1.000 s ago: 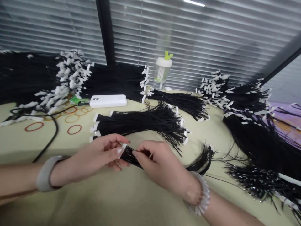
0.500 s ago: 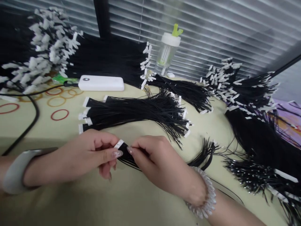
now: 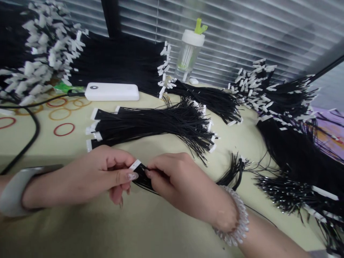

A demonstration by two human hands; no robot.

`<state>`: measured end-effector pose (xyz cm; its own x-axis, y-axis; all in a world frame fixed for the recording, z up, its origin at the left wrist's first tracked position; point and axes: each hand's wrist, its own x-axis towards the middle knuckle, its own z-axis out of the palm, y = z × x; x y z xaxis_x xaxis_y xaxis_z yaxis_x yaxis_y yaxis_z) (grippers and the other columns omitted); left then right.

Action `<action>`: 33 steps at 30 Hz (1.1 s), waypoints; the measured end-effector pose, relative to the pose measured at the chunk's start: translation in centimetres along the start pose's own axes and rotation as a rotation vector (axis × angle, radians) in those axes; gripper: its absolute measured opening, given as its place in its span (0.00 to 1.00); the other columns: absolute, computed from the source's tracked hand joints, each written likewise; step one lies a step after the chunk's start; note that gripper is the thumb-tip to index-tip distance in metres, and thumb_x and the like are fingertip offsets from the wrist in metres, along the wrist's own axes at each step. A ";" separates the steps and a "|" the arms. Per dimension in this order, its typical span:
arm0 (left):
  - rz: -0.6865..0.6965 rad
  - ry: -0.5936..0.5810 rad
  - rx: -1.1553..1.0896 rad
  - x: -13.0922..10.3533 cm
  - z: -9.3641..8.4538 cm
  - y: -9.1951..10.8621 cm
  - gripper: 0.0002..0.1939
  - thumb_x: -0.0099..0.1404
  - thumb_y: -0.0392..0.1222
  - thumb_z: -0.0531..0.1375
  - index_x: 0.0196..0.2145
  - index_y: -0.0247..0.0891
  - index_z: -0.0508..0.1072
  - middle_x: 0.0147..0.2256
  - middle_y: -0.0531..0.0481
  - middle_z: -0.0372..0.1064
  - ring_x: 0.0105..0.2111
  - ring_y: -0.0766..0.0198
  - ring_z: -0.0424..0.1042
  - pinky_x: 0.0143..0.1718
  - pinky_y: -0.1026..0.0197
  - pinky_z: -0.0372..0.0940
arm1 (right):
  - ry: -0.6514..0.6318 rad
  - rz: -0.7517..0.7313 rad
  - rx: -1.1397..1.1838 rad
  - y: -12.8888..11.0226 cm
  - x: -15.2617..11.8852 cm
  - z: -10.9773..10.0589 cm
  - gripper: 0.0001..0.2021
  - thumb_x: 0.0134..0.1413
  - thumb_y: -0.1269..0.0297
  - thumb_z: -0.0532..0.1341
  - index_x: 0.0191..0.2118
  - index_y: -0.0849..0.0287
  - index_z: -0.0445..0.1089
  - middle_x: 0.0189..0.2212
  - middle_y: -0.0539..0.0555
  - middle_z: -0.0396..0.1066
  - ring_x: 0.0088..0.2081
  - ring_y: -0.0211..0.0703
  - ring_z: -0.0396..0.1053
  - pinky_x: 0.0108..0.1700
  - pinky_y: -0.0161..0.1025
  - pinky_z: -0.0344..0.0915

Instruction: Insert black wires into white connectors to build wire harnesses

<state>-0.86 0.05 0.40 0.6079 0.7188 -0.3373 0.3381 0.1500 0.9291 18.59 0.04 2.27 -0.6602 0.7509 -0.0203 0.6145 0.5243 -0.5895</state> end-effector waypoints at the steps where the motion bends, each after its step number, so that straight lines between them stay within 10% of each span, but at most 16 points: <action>1: -0.003 -0.005 0.000 0.0 0.0 0.0 0.12 0.60 0.44 0.50 0.26 0.36 0.67 0.19 0.54 0.67 0.21 0.69 0.70 0.22 0.70 0.63 | -0.007 -0.012 0.009 0.0 0.0 -0.1 0.08 0.54 0.70 0.50 0.30 0.60 0.65 0.22 0.46 0.63 0.24 0.27 0.57 0.28 0.27 0.53; 33: -0.084 -0.037 -0.007 0.4 -0.3 0.9 0.11 0.58 0.45 0.54 0.23 0.35 0.66 0.18 0.54 0.67 0.20 0.69 0.71 0.20 0.71 0.64 | 0.041 -0.148 -0.215 0.9 0.0 0.3 0.10 0.57 0.67 0.47 0.34 0.62 0.64 0.25 0.50 0.61 0.27 0.32 0.57 0.30 0.32 0.53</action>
<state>-0.54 0.65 1.18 0.6038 0.6776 -0.4197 0.3845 0.2136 0.8980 18.96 0.35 1.49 -0.7341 0.6732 0.0887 0.5934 0.6995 -0.3982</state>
